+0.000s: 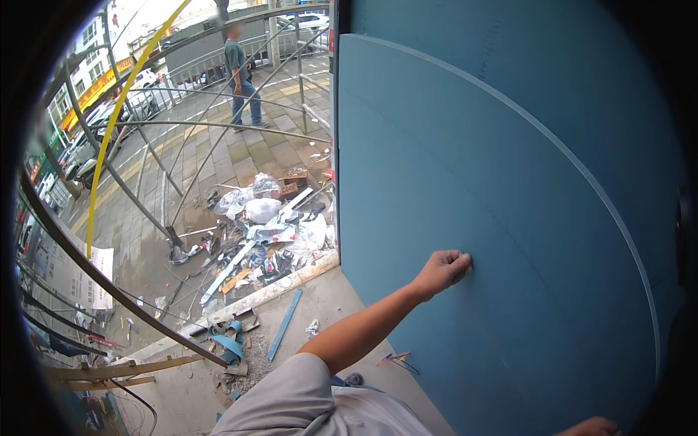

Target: The person positions a long white trim strip along a curved blue wall panel, then uses a red cordless drill to drive screws into the panel along a pre-marked line. The person repeatedly aligns the strip and drills multiple fasteners to secure the panel in place.

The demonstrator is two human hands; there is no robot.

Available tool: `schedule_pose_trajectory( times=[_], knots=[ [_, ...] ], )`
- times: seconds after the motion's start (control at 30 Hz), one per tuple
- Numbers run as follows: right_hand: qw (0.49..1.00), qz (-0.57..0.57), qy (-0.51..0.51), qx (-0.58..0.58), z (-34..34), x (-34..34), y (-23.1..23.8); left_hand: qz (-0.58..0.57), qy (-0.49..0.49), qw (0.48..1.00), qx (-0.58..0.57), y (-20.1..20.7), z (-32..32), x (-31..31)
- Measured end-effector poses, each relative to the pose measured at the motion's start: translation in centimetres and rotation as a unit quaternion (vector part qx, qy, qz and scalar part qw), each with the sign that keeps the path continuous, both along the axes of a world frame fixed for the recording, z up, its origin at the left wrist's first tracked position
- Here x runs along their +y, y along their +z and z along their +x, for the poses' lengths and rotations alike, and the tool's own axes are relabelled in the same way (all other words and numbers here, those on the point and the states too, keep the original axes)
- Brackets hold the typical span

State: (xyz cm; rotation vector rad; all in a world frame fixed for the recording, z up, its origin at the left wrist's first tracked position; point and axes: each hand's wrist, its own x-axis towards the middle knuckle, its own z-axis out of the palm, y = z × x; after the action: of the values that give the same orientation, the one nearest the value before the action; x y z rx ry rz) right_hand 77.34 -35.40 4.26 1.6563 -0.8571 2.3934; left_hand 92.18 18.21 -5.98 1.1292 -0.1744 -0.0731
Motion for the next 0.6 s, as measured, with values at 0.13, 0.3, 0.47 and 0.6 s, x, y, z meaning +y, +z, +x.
schedule_pose_trajectory(
  times=[0.13,0.3,0.47,0.6],
  knots=[
    [0.991,-0.081,0.037,0.105,6.5,15.7,-0.8,0.005,-0.001,1.000,-0.006,-0.4,2.1,4.3],
    [0.992,-0.052,0.080,0.085,11.7,27.5,0.0,0.095,0.313,0.945,0.012,-5.0,12.0,21.6],
    [0.993,-0.031,0.096,0.054,11.9,26.6,-1.2,0.310,0.467,0.828,-0.016,-7.1,19.7,39.2],
    [0.991,-0.058,0.116,0.027,12.7,28.7,0.8,0.439,0.305,0.843,-0.055,-6.8,20.9,42.2]
  ],
)
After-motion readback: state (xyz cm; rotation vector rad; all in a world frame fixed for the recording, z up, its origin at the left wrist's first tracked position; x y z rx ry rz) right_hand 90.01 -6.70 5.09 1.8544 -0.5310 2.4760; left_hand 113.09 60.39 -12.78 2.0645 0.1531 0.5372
